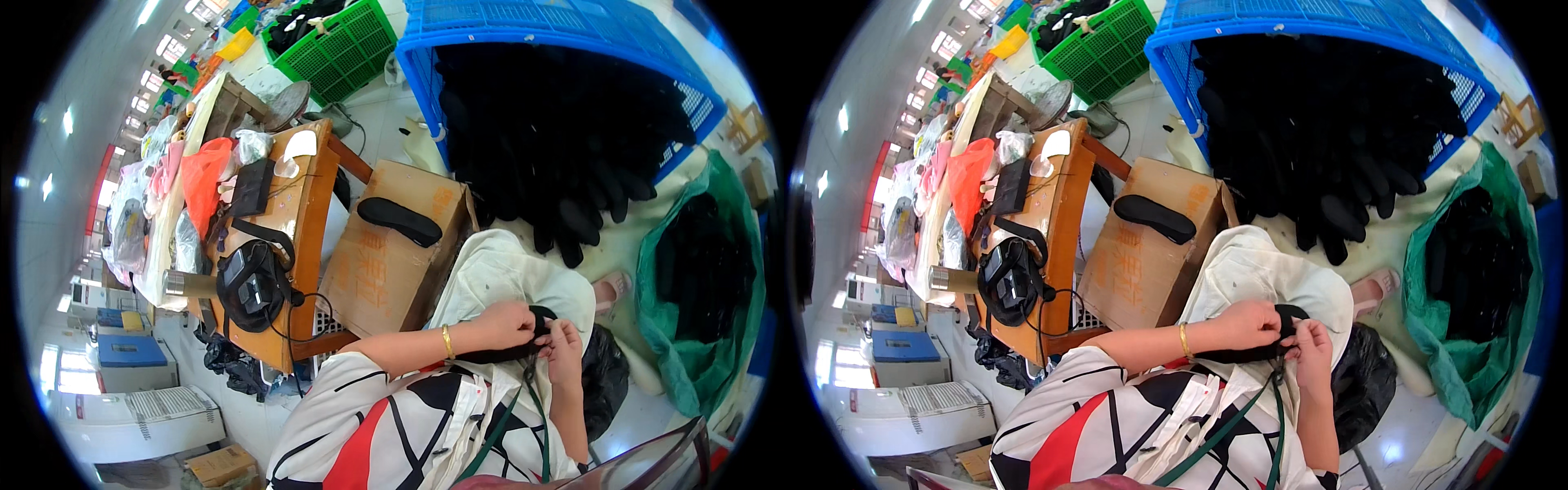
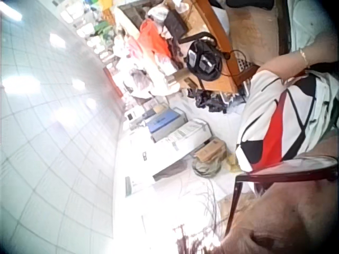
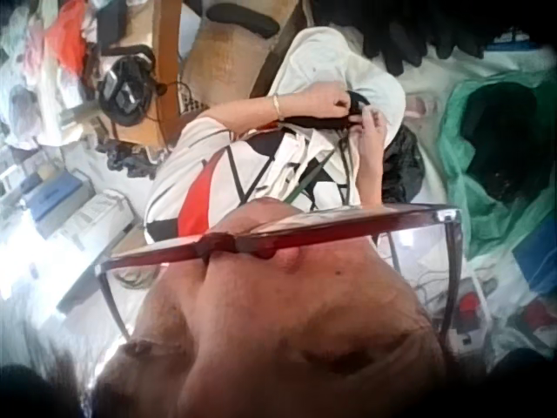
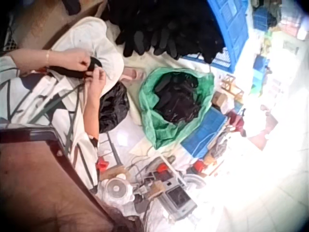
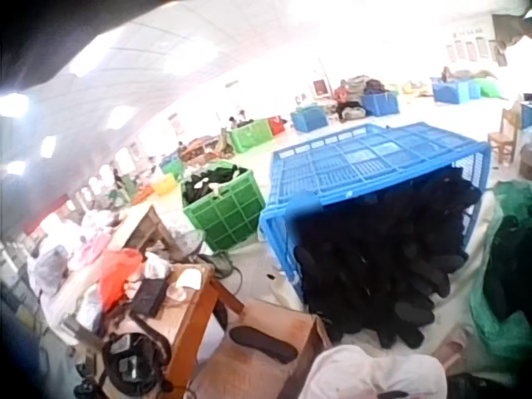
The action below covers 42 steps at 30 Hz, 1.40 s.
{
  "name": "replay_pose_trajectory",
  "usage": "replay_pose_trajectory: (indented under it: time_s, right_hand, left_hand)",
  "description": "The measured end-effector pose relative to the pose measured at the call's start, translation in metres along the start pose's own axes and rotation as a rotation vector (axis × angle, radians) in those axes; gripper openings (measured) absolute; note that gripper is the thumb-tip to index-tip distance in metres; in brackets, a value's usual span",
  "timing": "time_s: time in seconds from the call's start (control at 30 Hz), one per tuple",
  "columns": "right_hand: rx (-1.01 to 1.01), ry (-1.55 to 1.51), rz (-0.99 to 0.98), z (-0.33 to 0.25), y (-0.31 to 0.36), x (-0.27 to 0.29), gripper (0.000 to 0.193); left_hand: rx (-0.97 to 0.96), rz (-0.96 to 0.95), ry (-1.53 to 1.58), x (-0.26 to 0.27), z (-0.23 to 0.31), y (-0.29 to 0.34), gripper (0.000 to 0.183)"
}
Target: The person sits on the floor and sews a black glove using a needle and thread. They repeatedly insert the needle into the glove fabric and pull the thread through to stitch the material. The person handles the glove with both hands, adjusting its position on their lap as they work.
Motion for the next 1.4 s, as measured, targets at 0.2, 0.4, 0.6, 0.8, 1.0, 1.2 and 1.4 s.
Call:
replay_pose_trajectory:
  time_s: [0.2, 0.4, 0.6, 0.8, 1.0, 1.2, 1.4]
  right_hand:
    - [0.106, -0.340, -0.001, -0.024, -0.010, 0.046, 0.008]
    - [0.170, -0.452, 0.134, -0.050, -0.002, 0.103, 0.011]
    - [0.501, -0.475, 0.241, -0.059, 0.005, 0.124, 0.011]
    - [0.492, 0.366, 0.398, -0.026, -0.017, 0.095, 0.015]
    - [0.498, 1.034, 0.268, -0.021, -0.024, 0.023, 0.030]
    - [0.667, 0.872, 0.290, -0.057, -0.005, -0.033, 0.032]
    - [0.831, 1.002, 0.289, -0.060, 0.006, -0.057, 0.030]
  left_hand:
    - [0.114, -0.064, -0.114, -0.003, -0.010, 0.007, 0.013]
    - [0.139, -0.065, -0.207, -0.014, -0.013, 0.014, 0.011]
    - [0.170, 0.006, -0.262, -0.015, -0.003, 0.013, 0.020]
    - [0.226, -0.165, -0.264, -0.026, -0.006, 0.023, 0.030]
    - [0.062, 0.009, -0.199, -0.006, 0.012, 0.022, 0.024]
    - [0.117, 0.341, 0.503, 0.022, -0.004, 0.019, 0.022]
    - [0.286, 0.389, 0.530, 0.036, 0.013, 0.015, 0.026]
Point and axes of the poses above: each hand's wrist, its own y-axis away from the middle knuckle, its own x-axis out of the back of the hand, z = x × y, the point moved 2 cm from there along -y, towards the middle knuckle, and after that the axes turned 8 degrees about -x, right-handed, at the moved point
